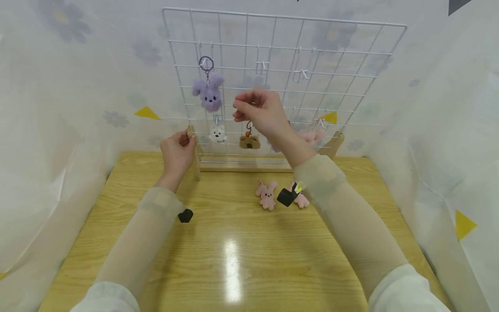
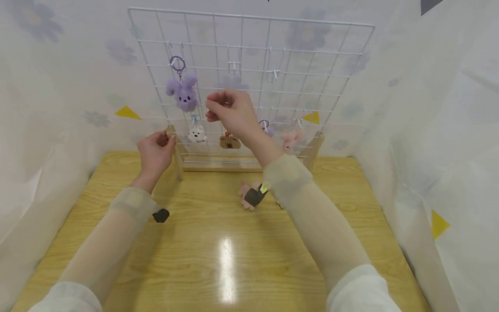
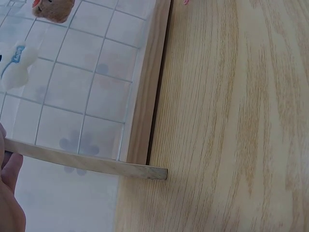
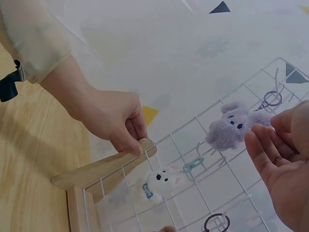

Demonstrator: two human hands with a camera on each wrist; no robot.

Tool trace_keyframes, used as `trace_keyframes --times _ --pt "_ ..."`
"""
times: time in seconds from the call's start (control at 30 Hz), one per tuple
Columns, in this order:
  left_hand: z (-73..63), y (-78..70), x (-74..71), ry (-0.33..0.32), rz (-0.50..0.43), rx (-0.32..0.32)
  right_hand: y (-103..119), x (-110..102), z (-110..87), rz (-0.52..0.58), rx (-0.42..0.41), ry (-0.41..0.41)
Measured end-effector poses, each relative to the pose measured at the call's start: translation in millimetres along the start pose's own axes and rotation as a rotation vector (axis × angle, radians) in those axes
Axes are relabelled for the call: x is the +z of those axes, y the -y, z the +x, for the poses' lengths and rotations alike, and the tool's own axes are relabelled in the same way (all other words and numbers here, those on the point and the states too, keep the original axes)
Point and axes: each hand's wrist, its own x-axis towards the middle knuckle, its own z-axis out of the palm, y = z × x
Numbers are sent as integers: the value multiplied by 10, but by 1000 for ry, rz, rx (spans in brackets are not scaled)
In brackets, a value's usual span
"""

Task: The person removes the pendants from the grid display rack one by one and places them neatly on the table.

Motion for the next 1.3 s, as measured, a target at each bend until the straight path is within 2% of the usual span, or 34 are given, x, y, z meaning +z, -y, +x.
trace_keyframes --times 0.17,0.43,1.13,1.3 --pt "-7 -12 -19 -5 -1 -6 58 101 80 57 14 -28" --pt "-18 -23 -69 -8 29 -7 186 284 224 106 -16 -45" --pt "-24 -18 -165 -35 25 11 407 543 500 -4 26 -54" --pt "-16 -9 -157 -31 3 3 422 575 523 -22 8 -75"
